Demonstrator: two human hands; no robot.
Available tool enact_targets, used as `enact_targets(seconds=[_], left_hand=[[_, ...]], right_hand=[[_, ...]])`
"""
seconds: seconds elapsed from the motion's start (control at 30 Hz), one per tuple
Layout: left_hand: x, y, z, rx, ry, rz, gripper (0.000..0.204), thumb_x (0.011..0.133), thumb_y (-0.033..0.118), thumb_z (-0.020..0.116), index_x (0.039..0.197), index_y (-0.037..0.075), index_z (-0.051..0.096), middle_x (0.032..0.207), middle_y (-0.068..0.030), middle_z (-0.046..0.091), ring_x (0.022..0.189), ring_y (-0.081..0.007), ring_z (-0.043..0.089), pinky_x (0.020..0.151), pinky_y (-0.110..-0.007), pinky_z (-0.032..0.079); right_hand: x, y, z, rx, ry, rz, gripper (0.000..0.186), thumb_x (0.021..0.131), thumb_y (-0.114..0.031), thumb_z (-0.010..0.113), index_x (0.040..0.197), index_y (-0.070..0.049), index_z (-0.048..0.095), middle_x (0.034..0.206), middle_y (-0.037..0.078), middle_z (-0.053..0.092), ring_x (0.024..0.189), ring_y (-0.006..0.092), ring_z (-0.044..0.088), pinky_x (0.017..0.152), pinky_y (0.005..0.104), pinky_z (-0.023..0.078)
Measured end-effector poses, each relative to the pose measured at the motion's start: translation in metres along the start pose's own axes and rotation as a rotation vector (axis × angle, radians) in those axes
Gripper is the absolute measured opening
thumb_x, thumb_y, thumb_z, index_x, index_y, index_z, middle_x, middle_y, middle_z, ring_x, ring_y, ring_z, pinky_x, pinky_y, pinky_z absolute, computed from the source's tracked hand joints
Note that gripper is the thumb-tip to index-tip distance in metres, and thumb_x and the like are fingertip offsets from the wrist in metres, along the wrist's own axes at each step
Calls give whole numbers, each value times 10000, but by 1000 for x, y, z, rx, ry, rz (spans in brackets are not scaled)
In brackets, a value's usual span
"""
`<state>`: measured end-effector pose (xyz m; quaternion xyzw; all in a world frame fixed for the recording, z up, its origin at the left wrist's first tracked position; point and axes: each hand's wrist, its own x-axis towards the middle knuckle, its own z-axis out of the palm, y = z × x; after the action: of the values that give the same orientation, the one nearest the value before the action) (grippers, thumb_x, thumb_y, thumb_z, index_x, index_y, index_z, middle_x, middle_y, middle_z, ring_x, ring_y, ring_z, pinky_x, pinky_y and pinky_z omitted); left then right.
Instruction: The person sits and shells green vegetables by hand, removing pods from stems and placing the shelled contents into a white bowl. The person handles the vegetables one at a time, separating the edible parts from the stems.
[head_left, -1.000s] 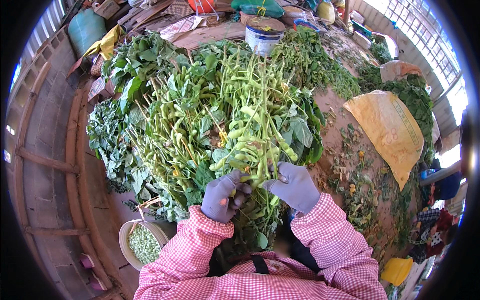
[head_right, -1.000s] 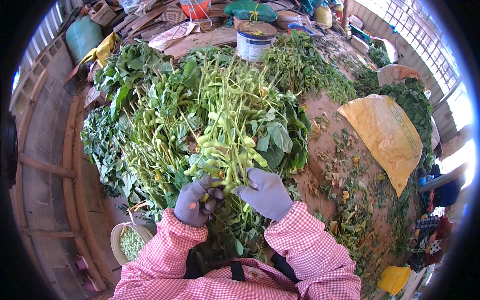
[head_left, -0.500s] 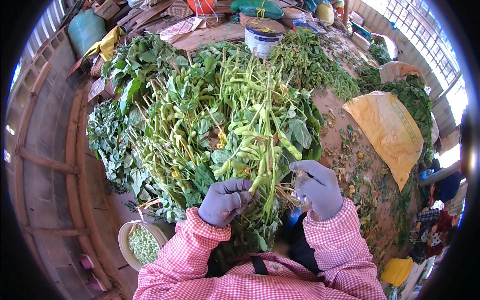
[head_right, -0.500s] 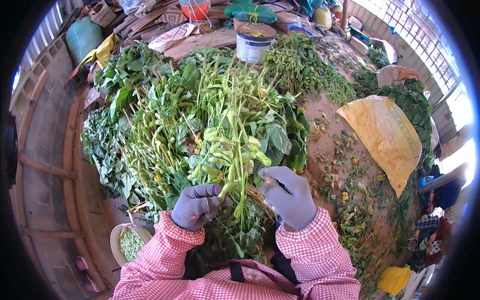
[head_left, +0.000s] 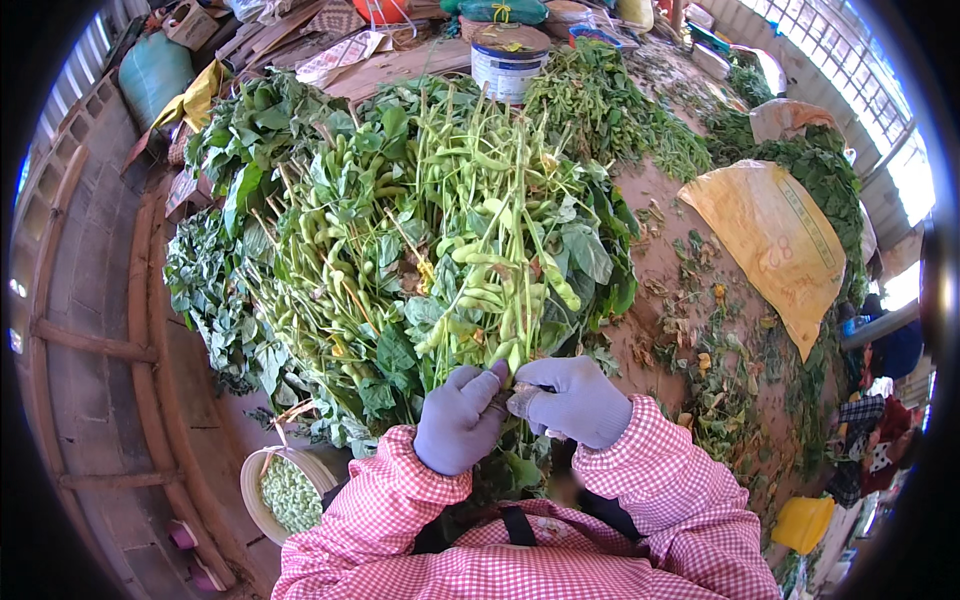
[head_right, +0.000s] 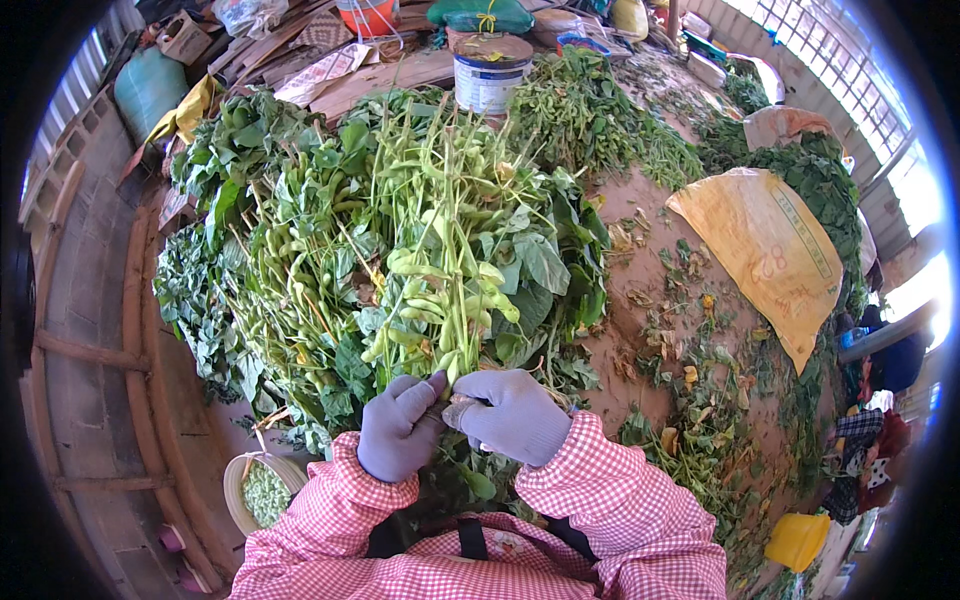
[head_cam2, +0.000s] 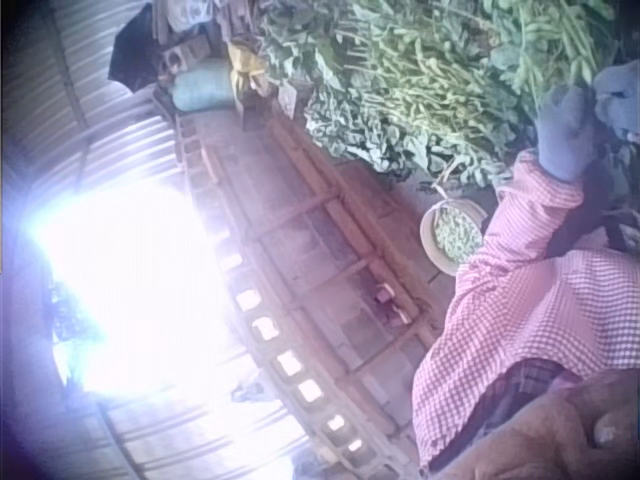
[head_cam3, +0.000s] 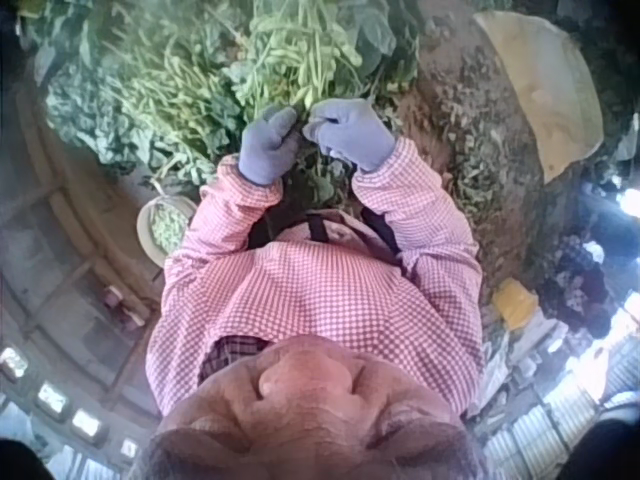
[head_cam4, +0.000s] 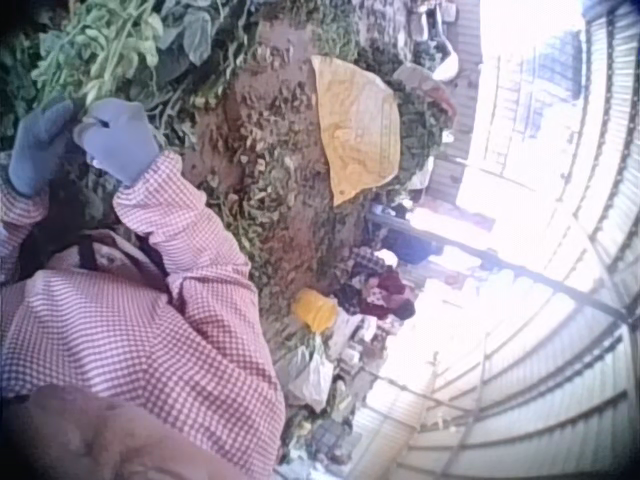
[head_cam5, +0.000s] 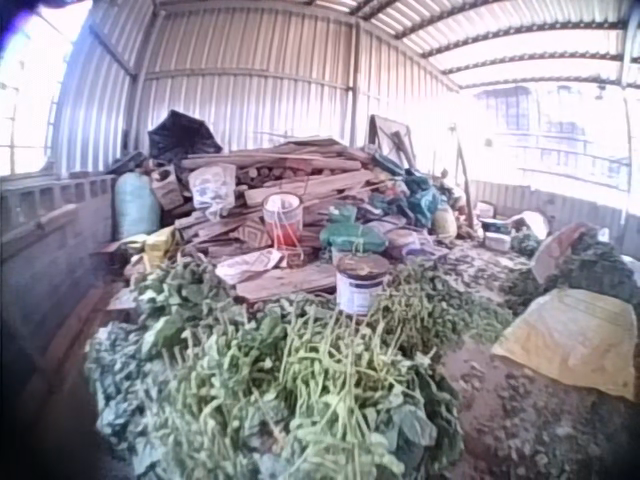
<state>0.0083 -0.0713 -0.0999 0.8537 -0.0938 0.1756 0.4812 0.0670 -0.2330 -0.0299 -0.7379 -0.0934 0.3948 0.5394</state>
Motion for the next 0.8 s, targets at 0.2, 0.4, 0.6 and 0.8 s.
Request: enact_targets(seconds=[0.2, 0.4, 0.6, 0.8], left_hand=[[-3, 10, 2, 180, 10, -29, 363, 715, -9, 629, 1078, 16, 622, 764, -150, 577, 646, -343, 595, 553, -394, 490], [-2, 4, -1, -78, 26, -102, 214, 755, -5, 626, 967, -3, 651, 764, -151, 612, 628, -312, 600, 569, -358, 489], [8, 4, -15, -731, -132, -726, 112, 836, 60, 631, 898, -31, 648, 711, -58, 593, 618, -165, 567, 575, -294, 457], [8, 7, -12, -709, -167, -733, 141, 890, 115, 609, 867, -24, 615, 714, -43, 579, 482, -63, 405, 449, -217, 325]], right_hand=[[8, 20, 2, -93, 48, -141, 118, 797, -80, 600, 759, 18, 547, 632, 87, 494, 595, 151, 535, 569, 315, 431], [12, 23, 2, -304, 106, -355, 122, 757, -87, 615, 799, 17, 565, 734, 160, 547, 713, 299, 565, 658, 387, 441], [11, 19, -1, -387, 110, -395, 142, 752, -104, 631, 825, 13, 595, 759, 169, 568, 739, 324, 579, 685, 395, 458], [13, 21, -3, -405, 64, -396, 168, 752, -87, 620, 887, 13, 629, 783, 160, 599, 761, 294, 598, 700, 370, 471]])
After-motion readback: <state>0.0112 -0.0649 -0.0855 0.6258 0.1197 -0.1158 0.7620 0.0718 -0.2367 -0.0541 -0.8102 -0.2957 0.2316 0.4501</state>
